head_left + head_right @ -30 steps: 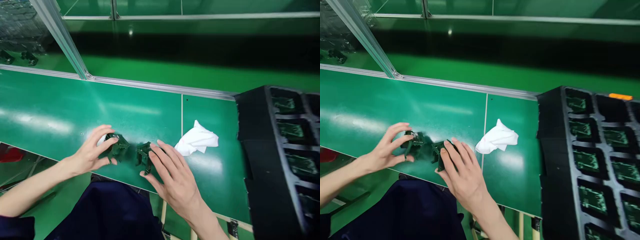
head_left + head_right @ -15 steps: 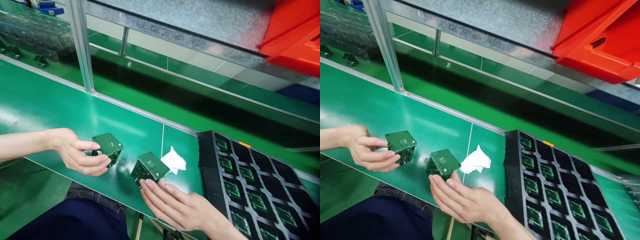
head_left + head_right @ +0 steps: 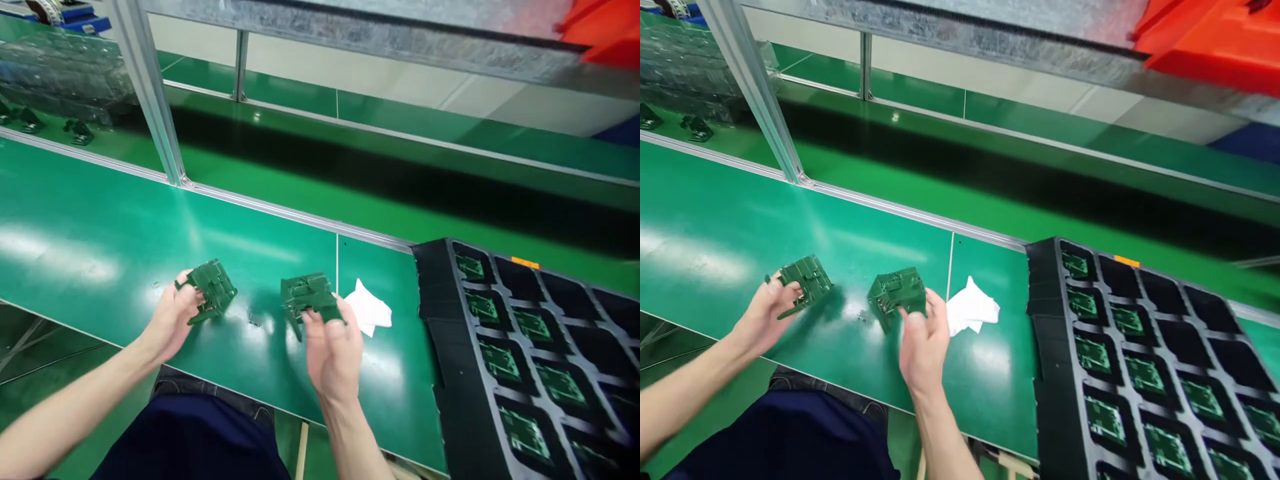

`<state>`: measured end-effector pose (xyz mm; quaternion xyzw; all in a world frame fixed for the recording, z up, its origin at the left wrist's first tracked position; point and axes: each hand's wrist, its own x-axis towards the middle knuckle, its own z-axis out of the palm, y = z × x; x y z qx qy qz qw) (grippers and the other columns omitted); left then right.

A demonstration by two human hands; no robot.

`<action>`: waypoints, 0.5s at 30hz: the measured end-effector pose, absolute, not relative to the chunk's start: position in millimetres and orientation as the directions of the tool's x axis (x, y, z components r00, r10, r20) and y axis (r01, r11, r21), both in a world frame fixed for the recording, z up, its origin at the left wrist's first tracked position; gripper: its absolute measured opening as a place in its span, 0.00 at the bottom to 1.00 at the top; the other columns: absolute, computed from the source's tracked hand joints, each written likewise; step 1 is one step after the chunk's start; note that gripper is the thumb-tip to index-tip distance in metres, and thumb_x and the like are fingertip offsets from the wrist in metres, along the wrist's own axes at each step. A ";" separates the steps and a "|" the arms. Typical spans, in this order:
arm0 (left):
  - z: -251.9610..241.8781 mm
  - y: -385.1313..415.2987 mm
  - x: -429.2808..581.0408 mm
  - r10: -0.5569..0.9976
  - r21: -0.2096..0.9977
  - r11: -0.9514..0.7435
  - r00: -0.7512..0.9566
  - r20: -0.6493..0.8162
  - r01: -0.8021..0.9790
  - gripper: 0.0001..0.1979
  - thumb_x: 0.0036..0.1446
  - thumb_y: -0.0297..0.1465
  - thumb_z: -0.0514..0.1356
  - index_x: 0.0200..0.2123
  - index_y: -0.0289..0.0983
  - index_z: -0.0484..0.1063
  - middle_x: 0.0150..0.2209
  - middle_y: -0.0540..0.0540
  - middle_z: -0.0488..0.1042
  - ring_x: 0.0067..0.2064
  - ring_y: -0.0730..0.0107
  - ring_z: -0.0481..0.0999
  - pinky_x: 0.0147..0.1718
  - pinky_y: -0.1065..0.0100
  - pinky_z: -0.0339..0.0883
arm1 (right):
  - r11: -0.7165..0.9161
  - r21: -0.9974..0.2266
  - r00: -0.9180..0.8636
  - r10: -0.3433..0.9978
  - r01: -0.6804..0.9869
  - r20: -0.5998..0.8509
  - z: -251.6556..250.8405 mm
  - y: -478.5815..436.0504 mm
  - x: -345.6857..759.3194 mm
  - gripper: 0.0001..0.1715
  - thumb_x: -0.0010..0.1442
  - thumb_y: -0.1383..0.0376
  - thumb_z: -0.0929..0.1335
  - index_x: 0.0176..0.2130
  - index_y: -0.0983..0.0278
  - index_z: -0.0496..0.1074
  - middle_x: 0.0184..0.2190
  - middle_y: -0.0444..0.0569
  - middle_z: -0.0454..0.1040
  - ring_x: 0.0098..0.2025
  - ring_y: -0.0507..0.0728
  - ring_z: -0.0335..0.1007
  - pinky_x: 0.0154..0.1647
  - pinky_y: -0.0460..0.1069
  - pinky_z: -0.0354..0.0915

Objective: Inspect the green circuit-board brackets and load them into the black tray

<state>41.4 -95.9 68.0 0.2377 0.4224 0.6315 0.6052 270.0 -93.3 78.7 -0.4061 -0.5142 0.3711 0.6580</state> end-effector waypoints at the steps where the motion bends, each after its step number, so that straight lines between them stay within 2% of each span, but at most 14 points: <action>1: 69.8 -99.2 49.6 0.926 0.654 0.201 -0.076 -0.369 -0.729 0.27 0.44 0.49 0.70 0.40 0.35 0.74 0.41 0.38 0.77 0.42 0.54 0.78 0.43 0.52 0.74 | 0.269 -0.925 0.218 0.952 -0.269 0.214 75.5 -93.0 262.1 0.22 0.62 0.47 0.66 0.47 0.59 0.73 0.44 0.53 0.77 0.45 0.60 0.76 0.44 0.59 0.75; 2: 72.7 -101.5 57.3 0.879 0.473 0.260 0.003 -0.477 -0.842 0.26 0.49 0.50 0.66 0.40 0.33 0.74 0.41 0.37 0.76 0.42 0.54 0.78 0.43 0.54 0.75 | 0.157 -0.883 0.210 0.975 -0.443 0.068 73.8 -92.9 254.6 0.24 0.63 0.45 0.63 0.45 0.58 0.74 0.44 0.52 0.78 0.45 0.59 0.76 0.45 0.59 0.74; 4: 78.9 -103.5 70.9 0.796 0.178 0.279 0.123 -0.593 -0.944 0.24 0.58 0.49 0.59 0.40 0.31 0.74 0.40 0.36 0.76 0.42 0.56 0.77 0.43 0.56 0.75 | -0.019 -0.683 0.148 0.972 -0.730 -0.185 73.0 -93.3 241.8 0.22 0.61 0.44 0.66 0.41 0.57 0.75 0.44 0.49 0.78 0.47 0.57 0.75 0.50 0.57 0.72; 6: 82.7 -104.0 81.8 0.750 0.009 0.258 0.194 -0.633 -0.966 0.24 0.61 0.48 0.55 0.41 0.30 0.74 0.39 0.36 0.75 0.41 0.59 0.77 0.42 0.57 0.76 | -0.088 -0.501 0.084 0.947 -0.861 -0.311 72.6 -94.4 232.6 0.19 0.57 0.46 0.70 0.40 0.55 0.76 0.44 0.46 0.78 0.46 0.54 0.74 0.52 0.54 0.71; 8: 82.2 -104.3 88.9 0.738 -0.051 0.258 0.231 -0.634 -0.965 0.24 0.61 0.47 0.56 0.40 0.30 0.74 0.38 0.36 0.75 0.41 0.59 0.77 0.42 0.57 0.76 | -0.116 -0.454 0.053 0.938 -0.883 -0.343 70.4 -96.2 228.5 0.19 0.56 0.46 0.71 0.40 0.55 0.76 0.45 0.45 0.77 0.46 0.54 0.74 0.53 0.55 0.70; 10: 76.8 -104.9 91.2 0.770 0.011 0.301 0.236 -0.592 -0.954 0.23 0.59 0.47 0.59 0.40 0.30 0.74 0.39 0.36 0.75 0.42 0.58 0.77 0.45 0.56 0.75 | -0.119 -0.505 0.065 0.941 -0.855 -0.331 65.5 -98.3 231.2 0.21 0.56 0.45 0.70 0.41 0.56 0.76 0.46 0.47 0.77 0.48 0.57 0.73 0.55 0.58 0.69; 11: 72.3 -105.0 90.1 0.807 0.102 0.321 0.216 -0.549 -0.942 0.23 0.58 0.48 0.61 0.40 0.31 0.75 0.39 0.36 0.76 0.43 0.57 0.77 0.46 0.55 0.75 | -0.100 -0.569 0.094 0.948 -0.816 -0.303 61.8 -99.3 235.4 0.23 0.56 0.43 0.69 0.42 0.57 0.76 0.46 0.49 0.76 0.49 0.58 0.73 0.55 0.60 0.69; 13: 60.2 -104.8 83.1 0.909 0.390 0.294 0.129 -0.396 -0.873 0.25 0.51 0.49 0.66 0.40 0.33 0.75 0.39 0.38 0.77 0.44 0.55 0.78 0.46 0.56 0.75 | 0.020 -0.763 0.206 0.967 -0.646 -0.149 52.0 -100.7 248.8 0.27 0.55 0.42 0.69 0.44 0.58 0.74 0.46 0.51 0.76 0.50 0.61 0.72 0.54 0.63 0.69; 15: 45.9 -103.7 70.9 0.987 0.711 0.142 0.045 -0.153 -0.689 0.27 0.42 0.47 0.72 0.42 0.36 0.75 0.39 0.42 0.78 0.42 0.57 0.78 0.42 0.59 0.76 | 0.202 -0.935 0.281 0.952 -0.291 0.119 40.3 -101.0 266.2 0.31 0.53 0.45 0.72 0.50 0.58 0.71 0.48 0.53 0.74 0.50 0.63 0.72 0.53 0.63 0.69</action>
